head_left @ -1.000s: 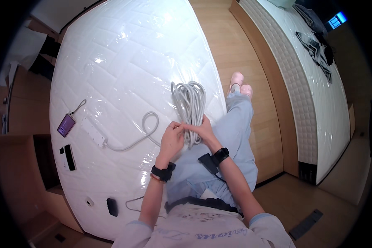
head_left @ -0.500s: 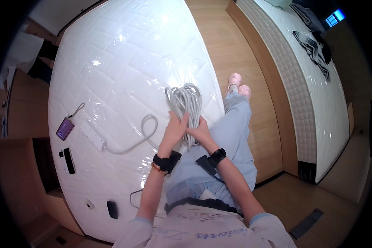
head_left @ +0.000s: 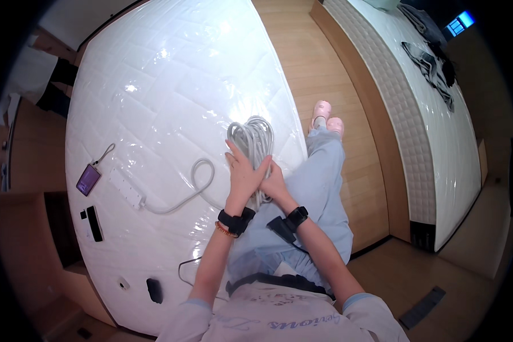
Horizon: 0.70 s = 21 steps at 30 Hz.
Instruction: The person coils two white extension cords by hand while sitting on a bed.
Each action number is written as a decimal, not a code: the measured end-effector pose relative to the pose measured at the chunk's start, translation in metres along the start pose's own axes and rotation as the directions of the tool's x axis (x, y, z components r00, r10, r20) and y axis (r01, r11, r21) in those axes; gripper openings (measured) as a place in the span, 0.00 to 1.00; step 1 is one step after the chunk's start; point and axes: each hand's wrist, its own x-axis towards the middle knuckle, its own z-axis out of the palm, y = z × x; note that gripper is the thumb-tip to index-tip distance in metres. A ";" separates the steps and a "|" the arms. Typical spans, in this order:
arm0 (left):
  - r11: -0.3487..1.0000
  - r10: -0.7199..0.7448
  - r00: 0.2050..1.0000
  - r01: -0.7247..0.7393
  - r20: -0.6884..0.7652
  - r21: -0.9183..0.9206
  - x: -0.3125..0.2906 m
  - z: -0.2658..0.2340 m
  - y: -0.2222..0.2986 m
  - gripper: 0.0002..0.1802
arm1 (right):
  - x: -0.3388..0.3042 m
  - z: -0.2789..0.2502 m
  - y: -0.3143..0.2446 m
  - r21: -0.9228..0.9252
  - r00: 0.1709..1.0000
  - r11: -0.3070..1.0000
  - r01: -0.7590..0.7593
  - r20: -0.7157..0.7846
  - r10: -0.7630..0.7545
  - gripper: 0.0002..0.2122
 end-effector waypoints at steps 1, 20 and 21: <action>1.000 0.004 1.000 -0.004 0.006 -0.004 0.002 0.008 0.005 0.59 | 0.002 -0.002 0.011 -0.031 1.000 0.999 0.023 -0.003 -0.023 0.23; 0.962 0.244 0.967 -0.231 -0.080 0.145 -0.006 -0.047 -0.056 0.40 | 0.005 -0.001 0.012 -0.086 0.999 0.995 -0.051 -0.023 0.049 0.24; 0.929 0.296 0.936 -0.236 -0.191 0.285 -0.016 -0.058 -0.071 0.35 | 0.006 -0.004 0.011 -0.084 0.998 0.995 -0.053 -0.030 0.050 0.24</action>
